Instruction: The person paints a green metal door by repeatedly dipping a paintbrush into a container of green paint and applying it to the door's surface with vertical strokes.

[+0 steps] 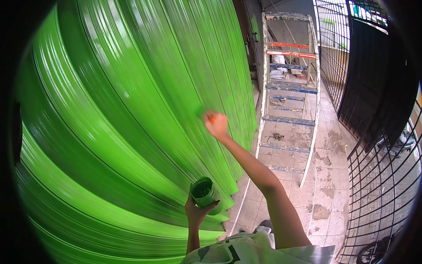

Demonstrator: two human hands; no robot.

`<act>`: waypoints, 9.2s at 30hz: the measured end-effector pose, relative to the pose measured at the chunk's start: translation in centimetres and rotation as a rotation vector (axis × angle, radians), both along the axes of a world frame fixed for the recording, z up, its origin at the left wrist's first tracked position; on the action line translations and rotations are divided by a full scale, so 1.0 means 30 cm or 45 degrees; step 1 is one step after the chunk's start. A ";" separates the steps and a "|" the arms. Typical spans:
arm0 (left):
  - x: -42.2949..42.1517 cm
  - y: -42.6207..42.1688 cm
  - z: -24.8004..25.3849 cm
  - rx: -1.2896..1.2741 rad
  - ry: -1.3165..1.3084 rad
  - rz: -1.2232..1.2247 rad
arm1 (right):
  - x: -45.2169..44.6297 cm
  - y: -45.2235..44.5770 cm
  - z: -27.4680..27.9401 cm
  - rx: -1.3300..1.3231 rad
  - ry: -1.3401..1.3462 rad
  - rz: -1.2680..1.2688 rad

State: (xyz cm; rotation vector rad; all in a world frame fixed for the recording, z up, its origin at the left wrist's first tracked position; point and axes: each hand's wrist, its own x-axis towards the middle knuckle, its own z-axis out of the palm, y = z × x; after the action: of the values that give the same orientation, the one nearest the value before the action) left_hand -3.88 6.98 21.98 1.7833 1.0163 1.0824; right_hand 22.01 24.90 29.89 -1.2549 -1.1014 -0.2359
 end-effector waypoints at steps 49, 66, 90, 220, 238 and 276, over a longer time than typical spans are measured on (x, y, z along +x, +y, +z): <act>-0.076 -0.064 -0.083 0.120 0.316 0.348 | -0.142 0.004 -0.061 0.042 0.708 0.473; -0.095 -0.030 -0.095 0.039 0.318 0.184 | -0.175 -0.033 -0.589 -0.206 0.396 0.040; -0.016 -0.060 -0.041 0.207 0.268 0.191 | -0.050 -0.279 -0.467 -0.361 0.759 0.594; 0.113 0.120 -0.003 0.116 0.080 -0.065 | -0.025 0.092 0.815 0.834 0.158 0.510; 0.071 0.116 -0.054 0.011 0.116 -0.027 | 0.045 0.067 0.280 0.141 0.039 0.084; 0.060 0.104 -0.091 -0.085 0.074 -0.005 | -0.138 -0.048 0.252 0.114 -0.107 0.086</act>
State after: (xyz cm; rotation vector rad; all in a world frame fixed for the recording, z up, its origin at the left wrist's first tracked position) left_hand -2.08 10.09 19.23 1.7711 1.0712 0.9882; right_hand 17.87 23.46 37.44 -1.1346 -1.1908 -0.2855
